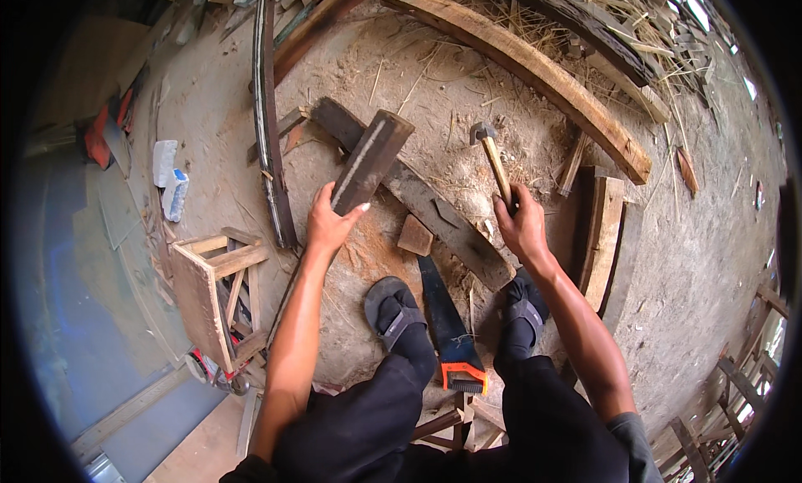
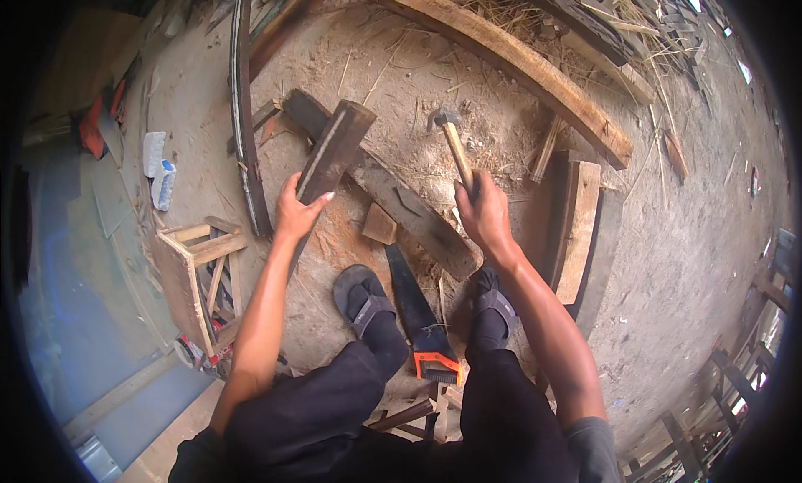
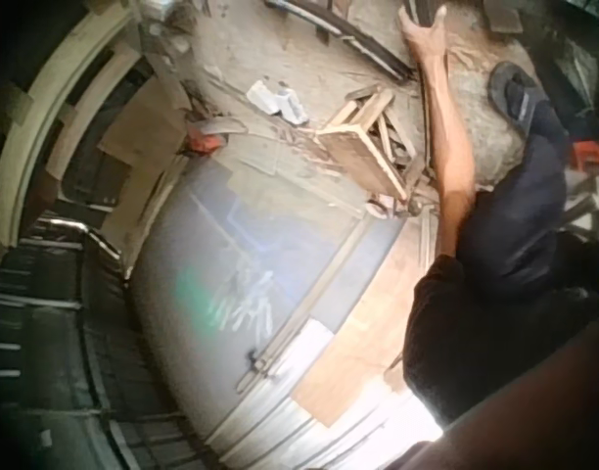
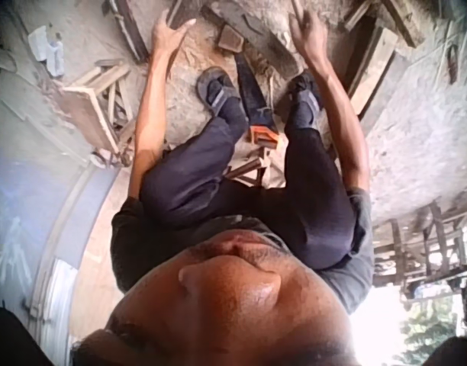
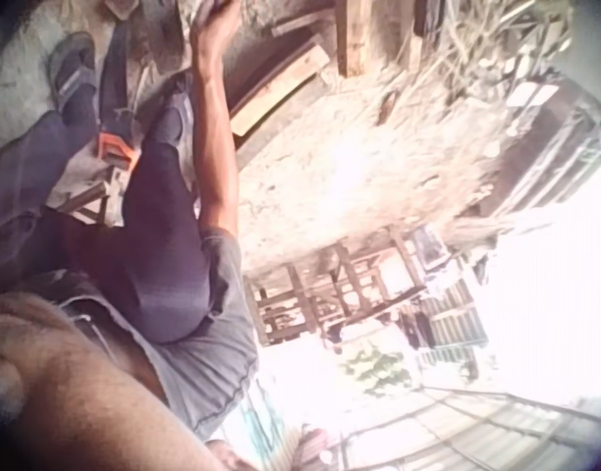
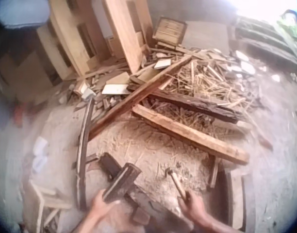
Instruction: The person sits on the floor and assembles a small wooden frame by joining two pieces of wood with a hammer and nails. They position the pieces, hammer nails into the joints, and adjust the alignment to form a rectangular frame.
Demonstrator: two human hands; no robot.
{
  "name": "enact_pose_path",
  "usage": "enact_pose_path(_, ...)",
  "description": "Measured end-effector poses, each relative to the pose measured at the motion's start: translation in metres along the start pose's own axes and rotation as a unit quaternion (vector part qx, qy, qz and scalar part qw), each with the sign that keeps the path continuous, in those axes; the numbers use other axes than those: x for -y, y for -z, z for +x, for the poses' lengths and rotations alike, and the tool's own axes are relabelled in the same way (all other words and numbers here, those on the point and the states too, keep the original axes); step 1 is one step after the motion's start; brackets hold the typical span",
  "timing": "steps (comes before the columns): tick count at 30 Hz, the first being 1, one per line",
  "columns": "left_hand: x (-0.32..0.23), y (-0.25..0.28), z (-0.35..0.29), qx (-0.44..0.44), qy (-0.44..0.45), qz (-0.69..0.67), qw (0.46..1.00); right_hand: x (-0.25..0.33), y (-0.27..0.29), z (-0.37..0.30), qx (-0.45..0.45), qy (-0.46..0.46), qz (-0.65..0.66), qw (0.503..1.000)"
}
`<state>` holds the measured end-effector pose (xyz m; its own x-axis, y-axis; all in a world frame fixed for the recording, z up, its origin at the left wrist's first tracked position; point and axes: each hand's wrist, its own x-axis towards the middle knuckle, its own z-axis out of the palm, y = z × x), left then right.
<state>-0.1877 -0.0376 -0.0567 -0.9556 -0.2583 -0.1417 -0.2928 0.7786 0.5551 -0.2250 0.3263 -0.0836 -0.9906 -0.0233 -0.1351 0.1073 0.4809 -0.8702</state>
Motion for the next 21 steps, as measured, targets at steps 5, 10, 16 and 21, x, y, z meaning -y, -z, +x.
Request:
enact_pose_path(5,0.002,0.023,0.003,0.17,0.028,-0.211,0.962,-0.003,0.006,-0.009,0.006,-0.029,-0.002,1.0)
enact_pose_path(10,-0.005,0.003,-0.022,0.178,0.006,-0.232,0.956,0.0,0.009,-0.013,0.015,-0.045,0.022,0.999)
enact_pose_path(16,-0.027,-0.014,-0.047,0.086,0.008,-0.075,0.993,-0.002,0.008,-0.017,0.005,-0.05,0.033,0.998)
enact_pose_path(21,-0.035,-0.039,-0.064,-0.038,-0.09,0.08,0.992,-0.006,0.01,-0.019,0.014,-0.07,0.012,0.997)
